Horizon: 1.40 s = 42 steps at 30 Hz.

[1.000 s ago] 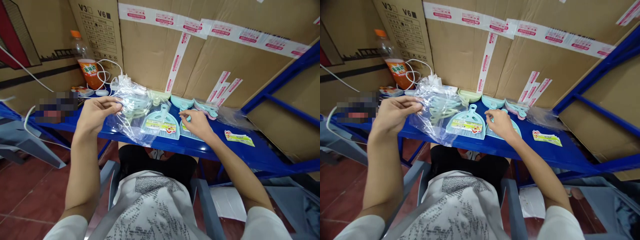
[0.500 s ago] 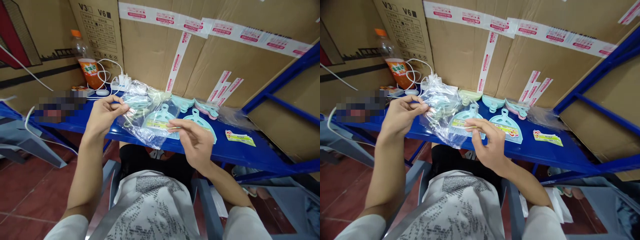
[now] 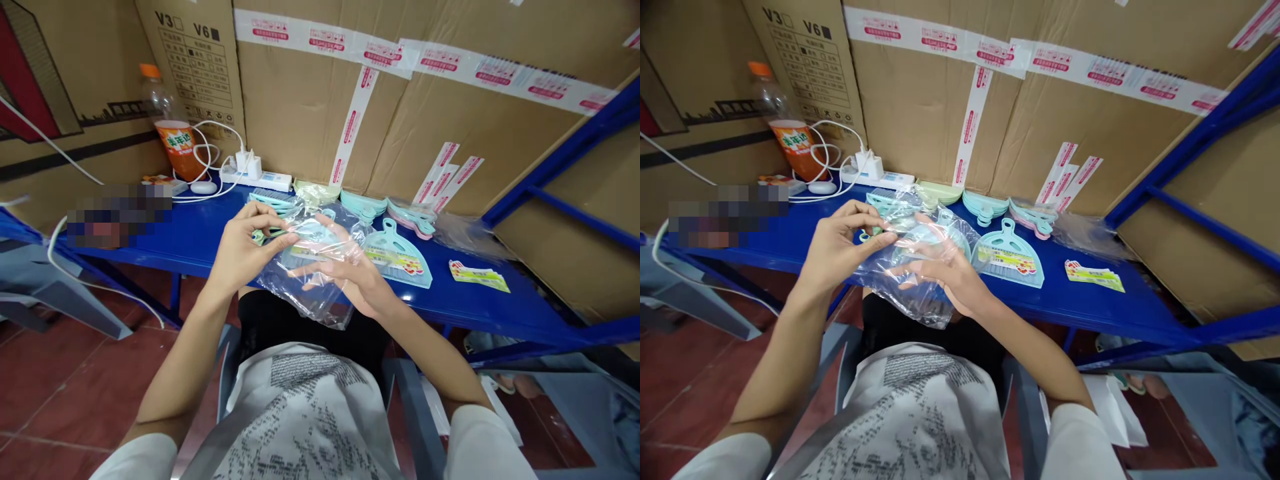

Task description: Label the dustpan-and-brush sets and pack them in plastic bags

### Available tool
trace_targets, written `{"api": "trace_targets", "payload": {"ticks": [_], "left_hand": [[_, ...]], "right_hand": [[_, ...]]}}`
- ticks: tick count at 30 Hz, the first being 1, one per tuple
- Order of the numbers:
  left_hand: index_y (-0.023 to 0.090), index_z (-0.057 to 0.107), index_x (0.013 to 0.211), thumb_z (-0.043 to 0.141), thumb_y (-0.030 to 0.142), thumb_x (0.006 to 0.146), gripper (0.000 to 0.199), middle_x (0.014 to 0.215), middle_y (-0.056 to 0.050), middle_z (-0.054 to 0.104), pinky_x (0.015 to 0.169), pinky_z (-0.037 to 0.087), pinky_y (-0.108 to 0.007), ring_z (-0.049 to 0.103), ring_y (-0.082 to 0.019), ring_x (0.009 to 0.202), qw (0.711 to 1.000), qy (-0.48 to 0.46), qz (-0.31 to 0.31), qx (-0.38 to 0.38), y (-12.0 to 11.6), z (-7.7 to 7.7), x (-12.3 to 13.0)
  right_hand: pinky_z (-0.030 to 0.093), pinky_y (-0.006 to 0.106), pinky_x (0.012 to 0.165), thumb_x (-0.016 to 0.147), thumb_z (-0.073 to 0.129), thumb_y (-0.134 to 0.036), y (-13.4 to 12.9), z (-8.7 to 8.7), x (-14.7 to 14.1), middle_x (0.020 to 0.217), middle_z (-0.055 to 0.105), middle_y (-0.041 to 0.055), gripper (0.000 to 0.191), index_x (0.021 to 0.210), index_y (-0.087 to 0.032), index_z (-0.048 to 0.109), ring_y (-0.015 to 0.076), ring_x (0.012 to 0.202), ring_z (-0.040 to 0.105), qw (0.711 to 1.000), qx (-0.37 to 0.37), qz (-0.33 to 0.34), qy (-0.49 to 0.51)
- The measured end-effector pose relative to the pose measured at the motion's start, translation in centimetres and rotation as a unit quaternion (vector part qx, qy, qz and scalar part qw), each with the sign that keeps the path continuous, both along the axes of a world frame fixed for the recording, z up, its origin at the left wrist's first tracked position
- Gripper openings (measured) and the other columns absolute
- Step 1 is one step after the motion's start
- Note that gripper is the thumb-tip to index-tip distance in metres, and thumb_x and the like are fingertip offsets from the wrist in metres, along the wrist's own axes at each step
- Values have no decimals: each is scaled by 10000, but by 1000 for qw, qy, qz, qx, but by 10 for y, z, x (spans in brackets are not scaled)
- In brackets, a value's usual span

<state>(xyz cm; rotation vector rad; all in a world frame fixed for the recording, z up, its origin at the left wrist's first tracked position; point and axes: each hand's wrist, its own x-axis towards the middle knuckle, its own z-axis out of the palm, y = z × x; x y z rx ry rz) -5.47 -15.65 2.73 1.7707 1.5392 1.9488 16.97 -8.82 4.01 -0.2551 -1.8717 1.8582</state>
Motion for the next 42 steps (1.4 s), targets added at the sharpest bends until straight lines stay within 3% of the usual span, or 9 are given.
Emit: {"api": "trace_targets", "payload": {"ticks": [7, 10, 13, 18, 22, 25, 29, 37, 42], "left_hand": [[222, 819, 898, 919, 434, 872, 236, 797, -28, 770, 713, 573, -335, 701, -190, 736, 995, -55, -78, -39, -9, 3, 4], [213, 754, 900, 898, 462, 899, 288, 781, -28, 794, 738, 617, -343, 760, -201, 724, 988, -106, -97, -45, -9, 5, -1], [206, 723, 911, 913, 441, 895, 303, 720, -4, 794, 699, 617, -334, 746, -179, 626, 983, -169, -68, -20, -11, 9, -13], [200, 720, 892, 995, 447, 778, 387, 654, 36, 770, 495, 512, -262, 665, -129, 463, 969, -240, 26, 45, -16, 15, -43], [180, 713, 854, 1024, 408, 680, 423, 619, -4, 755, 503, 586, -259, 711, -159, 516, 954, -293, 45, 35, -18, 16, -55], [201, 713, 879, 1003, 402, 718, 388, 641, 18, 728, 513, 628, -282, 731, -172, 576, 952, -303, 25, 18, -17, 15, -52], [249, 675, 951, 941, 452, 822, 358, 809, 5, 782, 440, 576, -258, 745, -179, 588, 955, -295, -21, -9, -14, 13, -36], [260, 596, 1533, 696, 621, 1015, 639, 1138, -133, 839, 810, 731, -454, 856, -335, 975, 928, -303, -190, -105, -17, 17, -12], [244, 580, 1563, 630, 663, 1045, 668, 1216, -172, 831, 939, 709, -555, 827, -388, 1130, 901, -303, -285, -123, -21, 19, -7]], "right_hand": [[658, 526, 1065, 924, 773, -514, 16, -6, -10, 1769, 429, 143, 1004, 1759, -394, 230, 328, 1385, 698, 996, 86, 18, 20], [670, 531, 1034, 951, 772, -462, 16, -3, -6, 1717, 506, 154, 831, 1695, -358, 415, 339, 1351, 723, 994, 105, 1, 36], [707, 445, 890, 976, 763, -387, 15, 2, 12, 1374, 782, 145, 427, 1378, -247, 731, 306, 1150, 811, 987, 131, -78, 43], [662, 353, 732, 959, 683, -284, 41, 2, 41, 925, 837, 72, 160, 975, -193, 813, 233, 844, 807, 884, 337, -317, -70], [665, 424, 876, 867, 643, -140, 79, 0, 27, 1096, 844, 90, 265, 1068, -196, 806, 268, 1009, 801, 833, 416, -307, -194], [664, 442, 914, 892, 649, -160, 85, 4, 10, 1146, 831, 107, 238, 1091, -192, 776, 268, 1037, 796, 859, 387, -285, -178], [673, 379, 819, 1047, 609, -380, 54, 9, 8, 1198, 783, 78, 270, 1279, -256, 668, 229, 1020, 790, 908, 300, -292, 8], [643, 424, 897, 1019, 674, -333, 22, 9, 17, 1262, 724, 78, 304, 1317, -294, 623, 247, 1100, 732, 842, 413, -344, 53], [688, 415, 869, 931, 805, -425, 35, 3, 6, 1455, 634, 117, 770, 1576, -353, 391, 257, 1096, 766, 923, 279, -266, 4]]}}
